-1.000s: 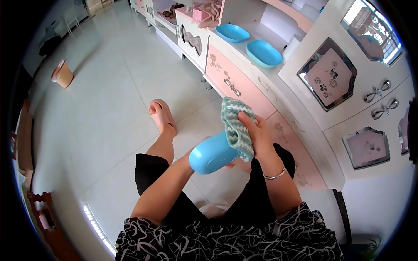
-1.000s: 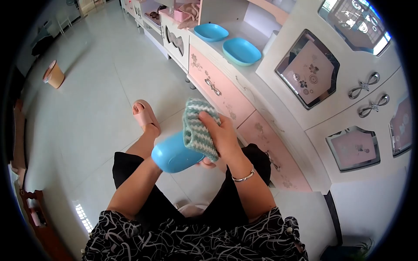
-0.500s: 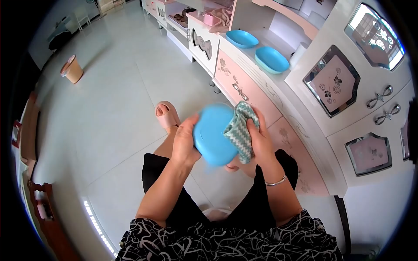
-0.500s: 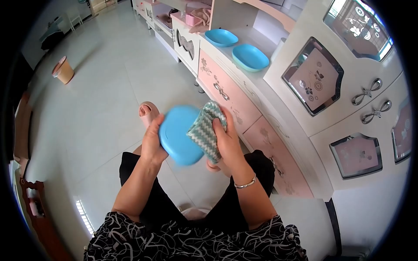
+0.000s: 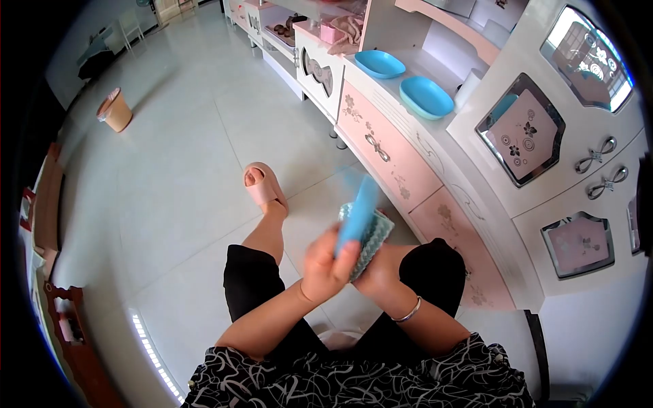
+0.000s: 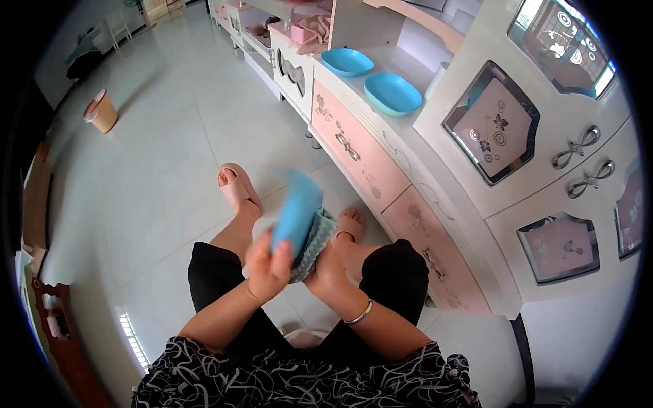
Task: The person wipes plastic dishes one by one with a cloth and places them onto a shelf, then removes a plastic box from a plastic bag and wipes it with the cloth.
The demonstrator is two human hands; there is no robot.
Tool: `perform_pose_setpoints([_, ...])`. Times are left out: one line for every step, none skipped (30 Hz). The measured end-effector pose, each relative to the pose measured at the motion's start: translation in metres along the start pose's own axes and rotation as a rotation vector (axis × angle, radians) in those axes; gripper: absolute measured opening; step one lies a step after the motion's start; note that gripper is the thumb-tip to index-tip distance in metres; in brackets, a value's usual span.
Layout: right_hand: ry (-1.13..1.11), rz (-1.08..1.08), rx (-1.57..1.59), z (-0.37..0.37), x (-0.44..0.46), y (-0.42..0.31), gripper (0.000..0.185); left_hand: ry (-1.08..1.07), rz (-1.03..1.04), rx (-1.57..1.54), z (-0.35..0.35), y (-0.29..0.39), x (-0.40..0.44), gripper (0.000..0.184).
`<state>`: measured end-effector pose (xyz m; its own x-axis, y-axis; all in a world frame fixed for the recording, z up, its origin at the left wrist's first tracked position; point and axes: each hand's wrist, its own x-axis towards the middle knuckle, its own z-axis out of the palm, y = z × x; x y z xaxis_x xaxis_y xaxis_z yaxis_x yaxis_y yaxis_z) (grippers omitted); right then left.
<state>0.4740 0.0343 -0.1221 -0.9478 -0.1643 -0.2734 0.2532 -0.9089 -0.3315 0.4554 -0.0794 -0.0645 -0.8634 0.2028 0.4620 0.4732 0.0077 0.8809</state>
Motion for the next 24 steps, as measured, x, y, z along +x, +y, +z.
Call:
perform_pose_setpoints([-0.391,0.014,0.212,-0.014,0.005,0.007,0.034,-0.177,0.278,0.134,-0.001,-0.01,0.003,0.016])
perform_pose_setpoints([-0.393,0.016,0.215,-0.026,0.002,0.008,0.034,-0.177,0.278,0.137,0.0,-0.013,0.007,0.016])
perform_pose_setpoints([-0.129,-0.032,0.12,-0.009,-0.007,0.006,0.034,-0.313,0.453,0.252,0.001,-0.016,0.011,0.016])
perform_pose_setpoints([0.135,-0.08,0.024,0.002,-0.014,0.003,0.035,-0.45,0.629,0.366,0.003,-0.017,0.013,0.016])
perform_pose_setpoints([-0.026,-0.133,0.005,0.004,-0.017,-0.001,0.037,-0.51,0.581,0.401,-0.002,-0.017,0.012,0.016])
perform_pose_setpoints([-0.029,-0.137,0.005,0.006,-0.016,-0.009,0.037,-0.511,0.586,0.401,-0.006,-0.016,0.014,0.016])
perform_pose_setpoints([0.051,-0.142,0.016,0.01,-0.015,-0.018,0.038,-0.531,0.563,0.467,-0.011,-0.013,0.018,0.017])
perform_pose_setpoints([0.132,-0.145,0.028,0.014,-0.015,-0.025,0.04,-0.551,0.538,0.534,-0.014,-0.011,0.019,0.017])
perform_pose_setpoints([0.193,-0.159,-0.107,0.024,-0.021,-0.029,0.04,-0.589,0.516,0.562,-0.017,-0.011,0.019,0.017])
perform_pose_setpoints([0.191,-0.16,-0.104,0.022,-0.023,-0.031,0.04,-0.592,0.517,0.564,-0.018,-0.01,0.017,0.017])
perform_pose_setpoints([0.181,-0.191,-0.143,0.02,-0.024,-0.033,0.039,-0.643,0.564,0.652,-0.019,-0.008,0.015,0.016])
perform_pose_setpoints([0.171,-0.222,-0.182,0.016,-0.025,-0.035,0.038,-0.693,0.611,0.739,-0.019,-0.007,0.013,0.015])
perform_pose_setpoints([0.13,-0.217,-0.171,0.007,-0.026,-0.034,0.032,-0.695,0.614,0.738,-0.019,-0.007,0.01,0.015])
perform_pose_setpoints([0.129,-0.22,-0.17,0.004,-0.027,-0.034,0.032,-0.748,0.605,0.761,-0.018,-0.008,0.007,0.014])
perform_pose_setpoints([0.17,-0.23,-0.31,0.007,-0.029,-0.036,0.03,-0.8,0.597,0.784,-0.017,-0.008,0.006,0.013])
perform_pose_setpoints([0.21,-0.239,-0.451,0.012,-0.031,-0.038,0.03,-0.8,0.601,0.785,-0.02,-0.007,0.009,0.013])
perform_pose_setpoints([0.264,-0.281,-0.447,0.02,-0.031,-0.038,0.027,-0.835,0.551,0.696,-0.027,-0.004,0.012,0.014])
perform_pose_setpoints([0.265,-0.282,-0.445,0.021,-0.03,-0.039,0.027,-0.869,0.499,0.606,-0.031,-0.001,0.016,0.016])
perform_pose_setpoints([0.261,-0.328,-0.574,0.022,-0.029,-0.04,0.025,-0.871,0.499,0.605,-0.033,0.005,0.019,0.016])
perform_pose_setpoints([0.256,-0.374,-0.701,0.023,-0.029,-0.04,0.024,-0.568,0.514,0.729,-0.035,0.011,0.023,0.019])
perform_pose_setpoints([0.236,-0.391,-0.763,0.028,-0.03,-0.041,0.022,-0.26,0.522,0.839,-0.036,0.014,0.026,0.022])
perform_pose_setpoints([0.238,-0.391,-0.761,0.029,-0.031,-0.041,0.022,-0.263,0.521,0.839,-0.034,0.009,0.028,0.022])
perform_pose_setpoints([0.215,-0.407,-0.856,0.031,-0.032,-0.04,0.022,-0.104,0.174,0.445,-0.031,-0.001,0.028,0.025])
perform_pose_setpoints([0.19,-0.422,-0.952,0.031,-0.032,-0.04,0.021,0.057,-0.168,0.046,-0.029,-0.008,0.028,0.027])
